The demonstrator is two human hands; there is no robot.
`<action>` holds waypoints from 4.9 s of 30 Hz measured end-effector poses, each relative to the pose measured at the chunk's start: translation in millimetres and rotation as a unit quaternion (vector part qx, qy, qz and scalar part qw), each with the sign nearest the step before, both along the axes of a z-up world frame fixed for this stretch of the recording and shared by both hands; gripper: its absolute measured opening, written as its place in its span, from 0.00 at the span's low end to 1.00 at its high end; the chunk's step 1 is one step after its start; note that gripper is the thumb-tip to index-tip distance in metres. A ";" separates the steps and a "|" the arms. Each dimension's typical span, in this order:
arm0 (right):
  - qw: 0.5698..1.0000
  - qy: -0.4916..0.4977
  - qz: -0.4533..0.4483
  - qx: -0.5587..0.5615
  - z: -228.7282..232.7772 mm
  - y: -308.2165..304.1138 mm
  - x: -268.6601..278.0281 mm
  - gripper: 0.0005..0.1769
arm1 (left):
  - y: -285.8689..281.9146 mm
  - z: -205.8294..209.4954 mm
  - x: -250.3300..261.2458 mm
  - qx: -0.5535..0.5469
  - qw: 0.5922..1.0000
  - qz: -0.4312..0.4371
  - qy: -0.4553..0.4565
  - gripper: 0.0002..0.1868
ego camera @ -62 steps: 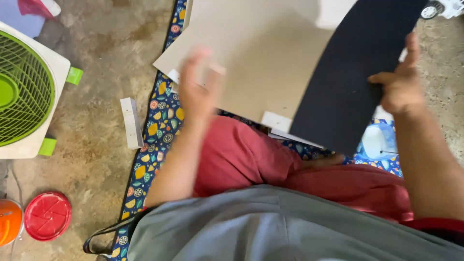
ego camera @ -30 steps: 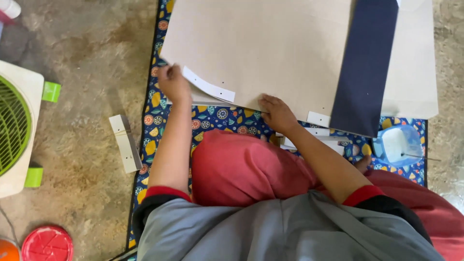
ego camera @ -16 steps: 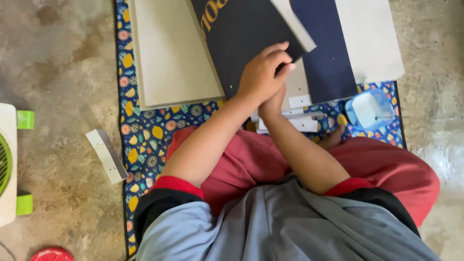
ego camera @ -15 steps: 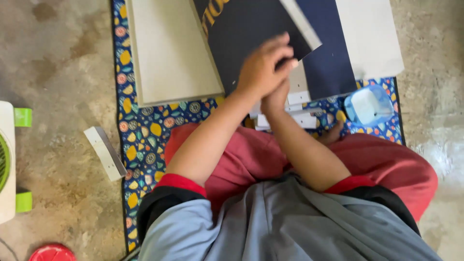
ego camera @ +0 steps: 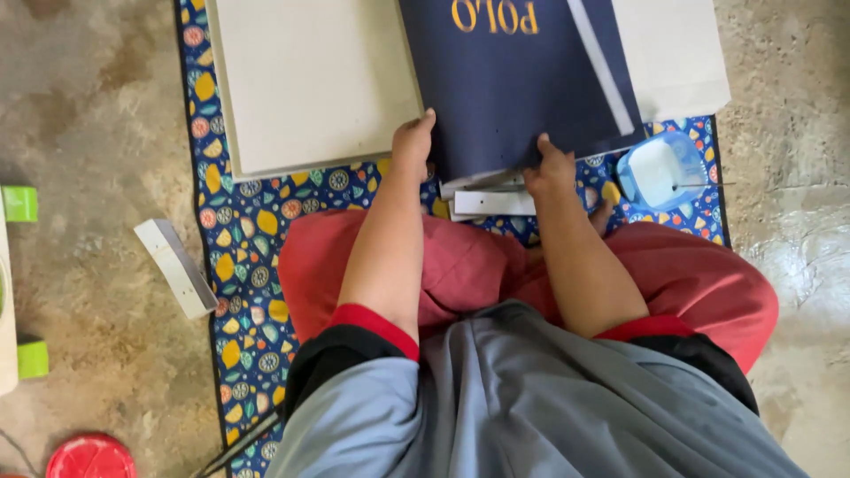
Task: The person is applying glue to white cardboard strips using a small stick and then carefully adhering them to a larger blue cardboard folder, followed by folding the cardboard.
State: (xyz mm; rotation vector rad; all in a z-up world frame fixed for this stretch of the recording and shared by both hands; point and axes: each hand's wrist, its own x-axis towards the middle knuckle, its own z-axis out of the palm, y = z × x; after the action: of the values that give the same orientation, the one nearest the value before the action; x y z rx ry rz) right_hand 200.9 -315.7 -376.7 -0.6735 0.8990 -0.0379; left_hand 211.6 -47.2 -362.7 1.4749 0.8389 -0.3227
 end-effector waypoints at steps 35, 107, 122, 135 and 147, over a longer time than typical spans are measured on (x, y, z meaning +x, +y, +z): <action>0.860 0.172 0.119 -0.466 -53.1 -21.6 9.9 0.65 | -45.5 68.1 -3.5 -0.049 0.995 -0.016 -0.086 0.35; 0.224 -0.431 0.162 -0.859 287.6 -63.6 -73.5 0.09 | -87.2 239.6 -87.4 0.566 0.527 -0.248 -0.583 0.20; 0.177 -0.530 0.098 -0.824 261.3 -34.1 -56.7 0.12 | -92.9 188.2 -65.1 0.505 0.563 -0.241 -0.608 0.05; 0.245 -0.452 0.153 -0.844 268.8 -46.9 -80.6 0.11 | -66.7 225.4 -91.9 0.587 0.528 -0.246 -0.562 0.13; 0.335 -0.485 0.177 -0.788 261.6 -90.0 -70.8 0.12 | 21.2 245.4 -117.7 0.615 0.548 -0.222 -0.521 0.13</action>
State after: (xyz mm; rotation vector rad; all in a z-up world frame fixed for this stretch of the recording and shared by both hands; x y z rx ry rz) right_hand 130.1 -405.8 -115.1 -2.2998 -0.9252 -0.9486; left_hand 93.9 -26.0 -117.3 2.6662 -0.5645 1.0045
